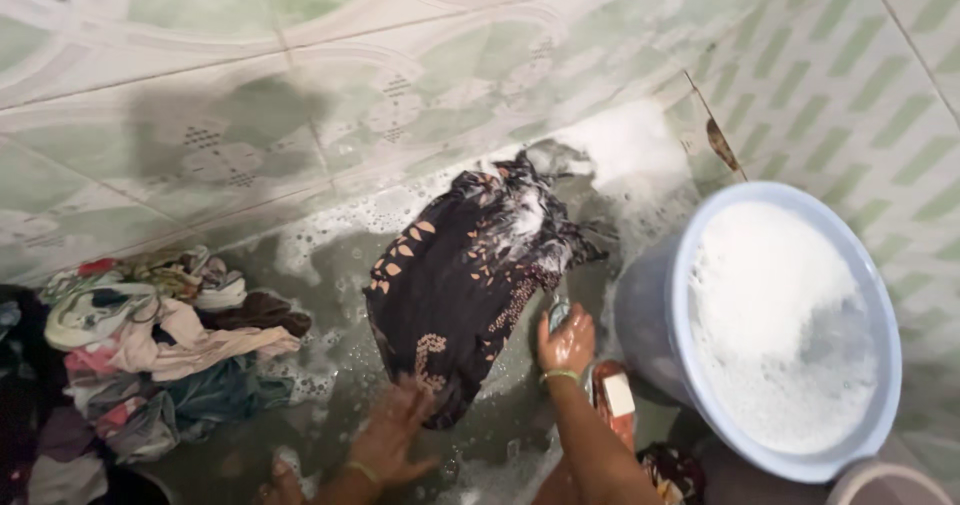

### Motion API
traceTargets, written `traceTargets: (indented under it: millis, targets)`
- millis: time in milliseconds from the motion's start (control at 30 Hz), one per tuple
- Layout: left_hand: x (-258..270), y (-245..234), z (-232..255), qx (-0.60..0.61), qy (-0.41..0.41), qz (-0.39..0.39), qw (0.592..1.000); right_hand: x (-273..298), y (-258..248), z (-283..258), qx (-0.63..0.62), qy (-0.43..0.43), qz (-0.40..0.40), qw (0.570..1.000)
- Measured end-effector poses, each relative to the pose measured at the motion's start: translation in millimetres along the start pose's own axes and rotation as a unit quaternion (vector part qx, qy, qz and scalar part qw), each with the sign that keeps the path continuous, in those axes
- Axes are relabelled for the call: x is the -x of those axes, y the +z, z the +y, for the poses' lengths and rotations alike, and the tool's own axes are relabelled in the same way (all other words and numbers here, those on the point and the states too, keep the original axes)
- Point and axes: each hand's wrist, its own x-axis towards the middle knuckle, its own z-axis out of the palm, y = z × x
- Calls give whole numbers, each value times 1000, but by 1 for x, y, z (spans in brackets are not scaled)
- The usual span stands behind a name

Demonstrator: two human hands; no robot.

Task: The person washes clothes by hand in a soapy solution on a tiled floor, scrubbing different items against the ground and rinsing them in buckets.

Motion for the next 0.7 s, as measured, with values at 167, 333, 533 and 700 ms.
traceTargets:
  millis: [167,333,533,700]
  targets:
    - [-125,-67,-3,-50,-404,-179,896,-1,4,-7,34,12,24,999]
    - [-221,-44,-58,-69,-406,-130,902,0,9,-5,32,6,28,999]
    - [-212,60,-95,-75,4,-221,972,-1,8,-4,36,6,-5,999]
    - [-36,96,-26,51,144,-57,987,-41,0,-12,2,0,-57,998]
